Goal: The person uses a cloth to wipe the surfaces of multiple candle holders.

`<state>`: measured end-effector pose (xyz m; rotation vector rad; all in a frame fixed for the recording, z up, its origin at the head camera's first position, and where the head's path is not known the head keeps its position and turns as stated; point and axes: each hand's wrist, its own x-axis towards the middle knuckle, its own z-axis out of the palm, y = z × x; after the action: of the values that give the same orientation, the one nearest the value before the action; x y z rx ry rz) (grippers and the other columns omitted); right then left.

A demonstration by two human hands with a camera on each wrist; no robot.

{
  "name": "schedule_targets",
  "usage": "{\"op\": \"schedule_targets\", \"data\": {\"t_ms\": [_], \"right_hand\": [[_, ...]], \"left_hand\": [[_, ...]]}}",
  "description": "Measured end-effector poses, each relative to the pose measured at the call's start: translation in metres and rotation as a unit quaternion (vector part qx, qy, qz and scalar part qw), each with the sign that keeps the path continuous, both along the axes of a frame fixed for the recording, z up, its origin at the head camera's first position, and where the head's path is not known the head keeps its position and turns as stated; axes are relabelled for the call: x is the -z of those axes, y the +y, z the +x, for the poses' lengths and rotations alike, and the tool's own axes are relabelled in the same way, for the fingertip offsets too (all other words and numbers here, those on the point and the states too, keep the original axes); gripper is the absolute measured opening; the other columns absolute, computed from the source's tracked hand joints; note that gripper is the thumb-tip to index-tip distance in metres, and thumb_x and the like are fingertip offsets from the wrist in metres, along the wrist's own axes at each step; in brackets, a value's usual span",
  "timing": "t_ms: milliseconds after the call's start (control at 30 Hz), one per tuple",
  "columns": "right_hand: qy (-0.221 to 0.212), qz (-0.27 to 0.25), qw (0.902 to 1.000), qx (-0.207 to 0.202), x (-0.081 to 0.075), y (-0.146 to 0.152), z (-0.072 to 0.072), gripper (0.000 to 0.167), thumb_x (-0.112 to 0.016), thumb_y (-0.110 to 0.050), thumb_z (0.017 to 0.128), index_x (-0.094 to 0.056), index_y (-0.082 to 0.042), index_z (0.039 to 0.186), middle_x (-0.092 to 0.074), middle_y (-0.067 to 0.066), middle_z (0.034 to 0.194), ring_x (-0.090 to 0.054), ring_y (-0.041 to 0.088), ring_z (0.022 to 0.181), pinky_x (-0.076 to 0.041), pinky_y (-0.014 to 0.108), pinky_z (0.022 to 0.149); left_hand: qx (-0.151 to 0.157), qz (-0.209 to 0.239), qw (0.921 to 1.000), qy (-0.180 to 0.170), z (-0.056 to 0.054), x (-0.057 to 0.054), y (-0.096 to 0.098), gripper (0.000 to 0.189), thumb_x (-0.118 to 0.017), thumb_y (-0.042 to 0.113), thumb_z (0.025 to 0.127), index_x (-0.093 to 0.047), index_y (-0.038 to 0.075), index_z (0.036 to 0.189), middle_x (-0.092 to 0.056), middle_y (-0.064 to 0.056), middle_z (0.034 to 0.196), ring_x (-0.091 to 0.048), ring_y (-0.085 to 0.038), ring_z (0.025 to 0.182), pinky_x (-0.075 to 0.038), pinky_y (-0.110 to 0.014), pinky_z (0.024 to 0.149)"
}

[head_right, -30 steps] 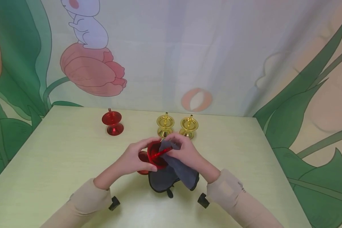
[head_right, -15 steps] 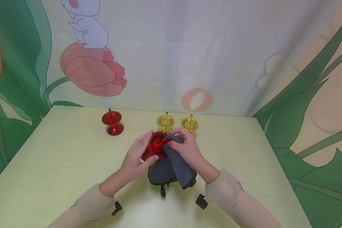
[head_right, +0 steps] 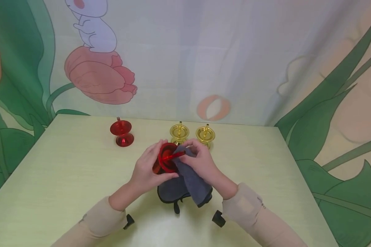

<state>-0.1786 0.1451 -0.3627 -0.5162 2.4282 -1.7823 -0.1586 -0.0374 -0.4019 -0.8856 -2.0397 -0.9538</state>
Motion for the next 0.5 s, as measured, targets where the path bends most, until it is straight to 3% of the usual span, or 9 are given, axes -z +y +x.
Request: {"op": "schedule_targets", "data": {"t_ms": [133,267,400,500], "right_hand": [[0.03,0.017,0.9983,-0.046,0.0012,0.0041,-0.0028,0.028,-0.058,0.006,0.076,-0.053,0.002,0.103,-0.06,0.021,0.099,-0.057,0.014,0.08,-0.048,0.022,0.07],[0.067,0.059,0.9928,-0.079,0.0018,0.0066,-0.0038,0.029,-0.06,0.006,0.075,-0.056,-0.001,0.103,-0.06,0.017,0.101,-0.057,0.019,0.084,-0.05,0.023,0.073],[0.119,0.113,0.9819,-0.093,0.001,0.0063,-0.0017,0.032,-0.062,0.005,0.074,-0.057,-0.005,0.104,-0.061,0.012,0.102,-0.059,0.021,0.087,-0.051,0.024,0.074],[0.175,0.145,0.97,-0.086,0.0014,0.0045,-0.0006,0.032,-0.065,0.002,0.074,-0.057,-0.005,0.104,-0.062,0.011,0.101,-0.06,0.021,0.086,-0.052,0.027,0.073]], "left_hand": [[0.043,-0.011,0.9975,-0.055,0.0015,-0.0026,-0.0046,0.087,-0.079,0.036,0.06,-0.042,-0.003,0.128,-0.056,-0.012,0.117,-0.051,-0.021,0.109,-0.05,-0.027,0.082],[0.074,-0.024,0.9879,-0.134,0.0047,-0.0041,-0.008,0.088,-0.081,0.032,0.058,-0.041,0.003,0.131,-0.053,-0.008,0.122,-0.051,-0.018,0.109,-0.05,-0.024,0.081],[0.095,-0.022,0.9762,-0.194,0.0064,-0.0025,-0.0098,0.086,-0.081,0.029,0.059,-0.041,0.004,0.131,-0.053,-0.008,0.124,-0.054,-0.016,0.103,-0.051,-0.018,0.072],[0.103,-0.015,0.9726,-0.208,0.0072,-0.0005,-0.01,0.086,-0.081,0.03,0.059,-0.041,0.005,0.132,-0.053,-0.009,0.124,-0.055,-0.016,0.098,-0.05,-0.015,0.066]]}}
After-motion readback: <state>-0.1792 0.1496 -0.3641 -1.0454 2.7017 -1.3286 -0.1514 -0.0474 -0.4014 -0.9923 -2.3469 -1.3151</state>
